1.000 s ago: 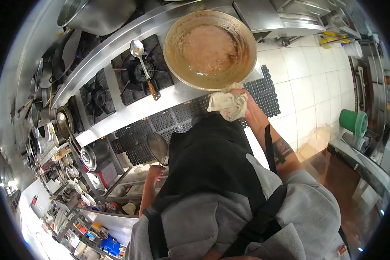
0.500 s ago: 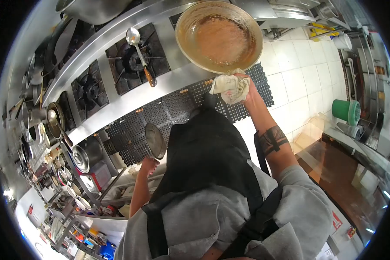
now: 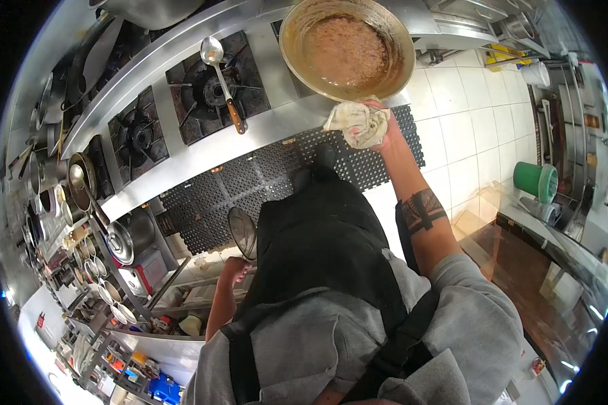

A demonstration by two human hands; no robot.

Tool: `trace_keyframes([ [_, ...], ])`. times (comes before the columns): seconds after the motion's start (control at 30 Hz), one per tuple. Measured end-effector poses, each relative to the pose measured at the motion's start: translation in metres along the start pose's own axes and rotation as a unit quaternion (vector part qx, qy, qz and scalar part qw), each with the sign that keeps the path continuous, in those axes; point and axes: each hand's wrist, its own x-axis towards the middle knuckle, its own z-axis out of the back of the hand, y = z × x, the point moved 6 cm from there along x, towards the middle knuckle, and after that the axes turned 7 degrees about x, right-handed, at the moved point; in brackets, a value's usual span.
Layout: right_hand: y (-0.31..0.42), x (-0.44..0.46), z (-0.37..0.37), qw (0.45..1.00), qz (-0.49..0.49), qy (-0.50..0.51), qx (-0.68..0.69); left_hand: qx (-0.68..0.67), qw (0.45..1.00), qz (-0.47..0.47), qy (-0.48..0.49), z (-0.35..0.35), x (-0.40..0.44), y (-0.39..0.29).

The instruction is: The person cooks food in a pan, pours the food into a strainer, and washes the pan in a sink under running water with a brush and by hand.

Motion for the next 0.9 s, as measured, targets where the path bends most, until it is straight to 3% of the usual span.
trace_keyframes([
  [0.13,-0.003,0.0,-0.005,0.999,-0.021,-0.037,-0.028,0.091,0.99,-0.096,0.041,0.0,0.041,0.0],
  [0.2,-0.005,-0.002,-0.007,0.998,-0.022,-0.049,-0.029,-0.032,0.998,-0.04,0.046,-0.003,0.044,0.006],
  [0.47,-0.004,-0.004,-0.011,0.998,-0.018,-0.029,-0.05,-0.047,0.998,-0.015,0.036,-0.008,0.03,-0.017],
  [0.6,-0.003,0.0,-0.005,0.997,-0.041,-0.053,-0.041,0.024,0.998,-0.032,0.053,-0.011,0.037,-0.014],
  [0.77,-0.01,-0.005,-0.013,0.995,-0.052,-0.076,-0.041,0.009,0.999,-0.028,0.019,-0.011,0.023,-0.018],
  [0.83,-0.01,-0.002,-0.019,0.996,-0.081,0.006,-0.032,0.013,1.0,-0.027,0.001,-0.01,0.023,-0.016],
  [0.9,-0.01,-0.007,-0.019,0.995,-0.092,-0.004,-0.025,0.025,0.998,-0.051,-0.015,-0.009,0.019,-0.023],
])
